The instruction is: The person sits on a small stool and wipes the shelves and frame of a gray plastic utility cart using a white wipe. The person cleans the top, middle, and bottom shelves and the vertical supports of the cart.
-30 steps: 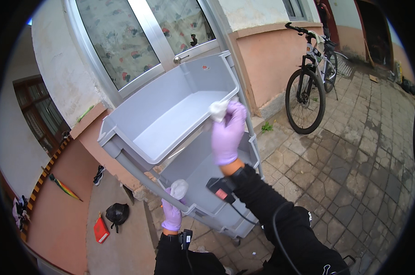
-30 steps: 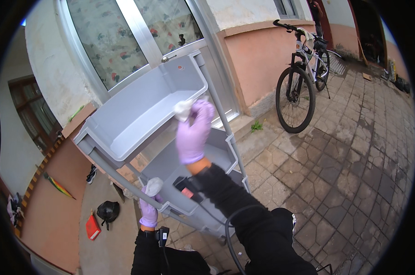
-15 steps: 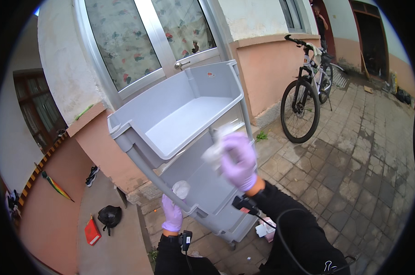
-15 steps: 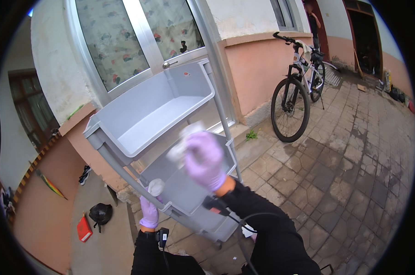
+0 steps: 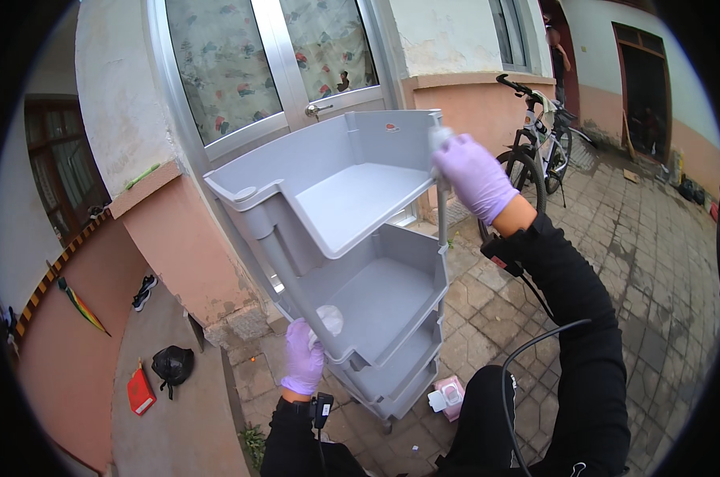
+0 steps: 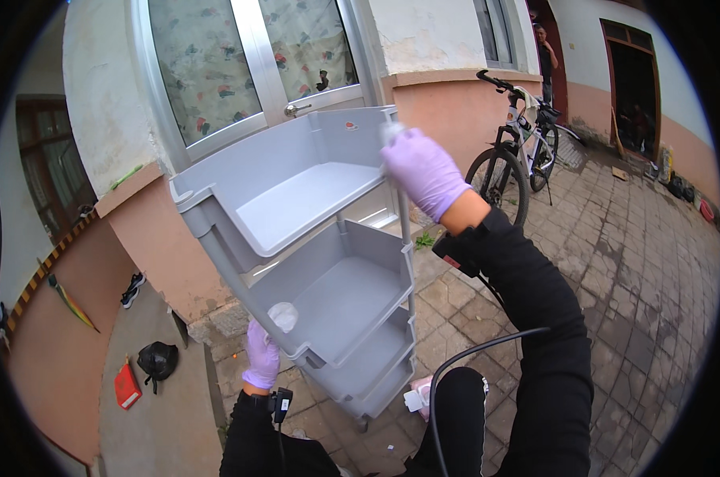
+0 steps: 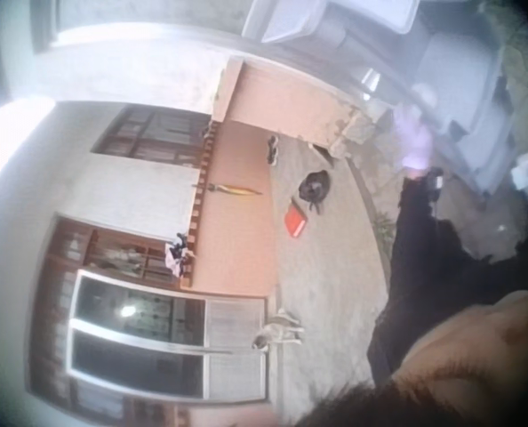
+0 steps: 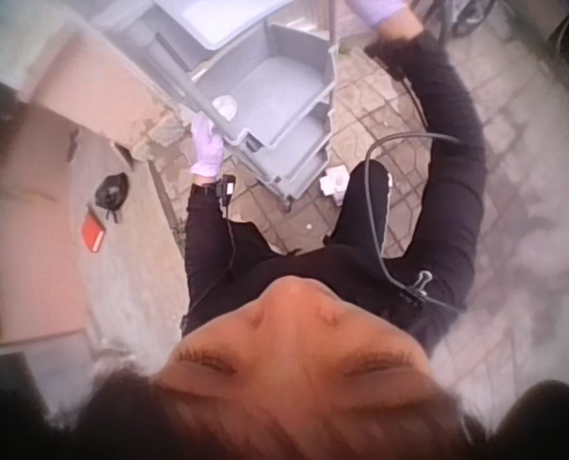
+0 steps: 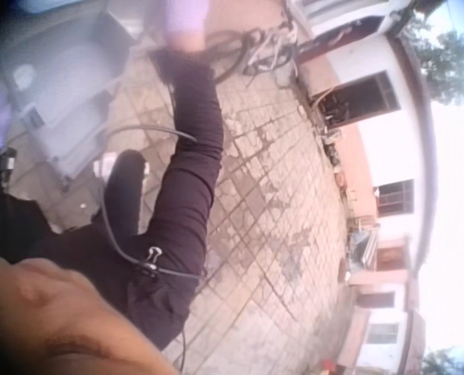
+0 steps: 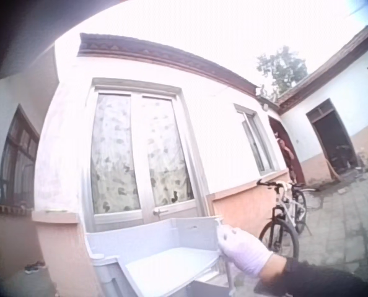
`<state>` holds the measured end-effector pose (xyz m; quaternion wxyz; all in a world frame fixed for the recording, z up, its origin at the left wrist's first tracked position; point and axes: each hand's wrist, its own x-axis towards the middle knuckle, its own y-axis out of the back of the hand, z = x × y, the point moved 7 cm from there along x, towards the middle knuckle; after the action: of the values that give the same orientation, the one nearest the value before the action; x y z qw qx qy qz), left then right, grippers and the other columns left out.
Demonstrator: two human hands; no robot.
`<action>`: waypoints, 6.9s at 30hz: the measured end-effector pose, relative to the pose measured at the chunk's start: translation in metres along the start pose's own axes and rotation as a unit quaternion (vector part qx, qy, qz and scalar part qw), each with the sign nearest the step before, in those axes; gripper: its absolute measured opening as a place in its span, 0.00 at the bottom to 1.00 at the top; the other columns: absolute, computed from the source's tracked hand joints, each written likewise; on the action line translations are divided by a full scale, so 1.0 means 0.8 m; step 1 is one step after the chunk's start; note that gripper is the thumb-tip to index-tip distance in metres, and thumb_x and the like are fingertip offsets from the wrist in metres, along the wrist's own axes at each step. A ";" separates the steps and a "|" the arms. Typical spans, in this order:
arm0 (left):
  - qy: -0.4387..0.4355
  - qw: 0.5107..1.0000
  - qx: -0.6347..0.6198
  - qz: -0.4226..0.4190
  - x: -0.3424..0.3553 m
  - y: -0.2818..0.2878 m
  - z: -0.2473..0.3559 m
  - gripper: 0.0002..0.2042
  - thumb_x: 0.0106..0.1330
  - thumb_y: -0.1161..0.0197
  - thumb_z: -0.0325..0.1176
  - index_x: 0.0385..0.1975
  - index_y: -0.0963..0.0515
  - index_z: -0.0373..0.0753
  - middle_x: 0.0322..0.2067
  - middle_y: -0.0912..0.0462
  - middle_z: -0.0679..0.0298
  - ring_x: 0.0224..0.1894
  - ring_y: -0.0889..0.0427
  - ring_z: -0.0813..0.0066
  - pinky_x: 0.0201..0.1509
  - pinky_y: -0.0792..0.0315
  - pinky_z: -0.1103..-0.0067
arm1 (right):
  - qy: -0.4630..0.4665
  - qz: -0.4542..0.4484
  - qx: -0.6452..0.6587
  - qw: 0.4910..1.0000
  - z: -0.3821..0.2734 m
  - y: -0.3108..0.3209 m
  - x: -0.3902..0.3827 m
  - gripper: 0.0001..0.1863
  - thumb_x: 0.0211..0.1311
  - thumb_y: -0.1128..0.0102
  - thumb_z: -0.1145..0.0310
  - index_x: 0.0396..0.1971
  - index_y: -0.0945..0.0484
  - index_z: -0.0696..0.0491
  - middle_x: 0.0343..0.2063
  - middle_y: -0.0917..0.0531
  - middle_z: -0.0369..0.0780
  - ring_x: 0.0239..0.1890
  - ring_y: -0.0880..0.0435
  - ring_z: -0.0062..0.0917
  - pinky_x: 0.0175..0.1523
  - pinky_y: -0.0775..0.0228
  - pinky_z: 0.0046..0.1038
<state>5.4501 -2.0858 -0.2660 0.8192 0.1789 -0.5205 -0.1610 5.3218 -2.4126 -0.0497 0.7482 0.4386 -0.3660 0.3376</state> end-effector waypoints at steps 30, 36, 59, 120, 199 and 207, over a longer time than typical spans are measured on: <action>-0.004 0.994 0.086 0.060 -0.023 0.013 -0.023 0.18 0.56 0.37 0.34 0.45 0.26 0.34 0.43 0.24 0.47 0.52 0.29 0.41 0.60 0.38 0.55 | 0.055 0.231 0.297 0.925 -0.279 0.166 0.043 0.19 0.50 0.37 0.85 0.44 0.20 0.56 0.35 0.23 0.43 0.30 0.21 0.33 0.33 0.27 0.27; 0.021 0.994 0.096 0.047 -0.013 0.024 -0.015 0.14 0.58 0.39 0.34 0.43 0.24 0.37 0.39 0.22 0.51 0.51 0.28 0.45 0.62 0.38 0.57 | 0.125 0.121 0.249 0.953 -0.360 0.138 0.044 0.15 0.46 0.39 0.81 0.37 0.22 0.59 0.34 0.25 0.43 0.35 0.22 0.37 0.37 0.27 0.34; 0.038 0.998 0.043 0.003 -0.012 0.040 -0.007 0.12 0.56 0.39 0.34 0.37 0.25 0.35 0.34 0.24 0.49 0.47 0.28 0.45 0.57 0.36 0.58 | 0.230 -0.224 -0.137 0.937 -0.461 0.035 0.132 0.34 0.61 0.52 0.60 0.60 0.36 0.73 0.63 0.35 0.58 0.67 0.38 0.48 0.74 0.54 0.40; 0.020 0.992 0.112 0.046 -0.021 0.021 -0.032 0.19 0.57 0.37 0.34 0.47 0.25 0.30 0.44 0.24 0.42 0.54 0.29 0.39 0.61 0.37 0.55 | -0.091 -0.016 0.530 0.843 -0.333 0.029 -0.052 0.14 0.64 0.42 0.66 0.42 0.24 0.62 0.45 0.24 0.54 0.39 0.21 0.49 0.46 0.26 0.38; 0.010 0.999 0.034 0.023 -0.016 0.007 -0.027 0.26 0.70 0.51 0.51 0.56 0.29 0.35 0.51 0.25 0.49 0.58 0.31 0.44 0.63 0.39 0.59 | -0.394 -0.023 0.528 0.752 -0.379 -0.085 -0.380 0.21 0.62 0.50 0.79 0.56 0.29 0.64 0.58 0.26 0.50 0.63 0.30 0.39 0.69 0.43 0.36; 0.023 0.997 0.058 0.042 -0.015 0.004 -0.023 0.29 0.71 0.56 0.56 0.55 0.28 0.34 0.51 0.24 0.48 0.57 0.29 0.45 0.62 0.38 0.60 | -0.273 0.097 0.489 0.822 -0.348 -0.026 -0.275 0.20 0.50 0.35 0.82 0.46 0.23 0.55 0.44 0.20 0.45 0.46 0.20 0.38 0.53 0.29 0.34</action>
<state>5.4620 -2.0755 -0.2817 0.8250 0.2078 -0.5174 -0.0918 5.2984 -2.2097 -0.3404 0.2681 0.7838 -0.3826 0.4092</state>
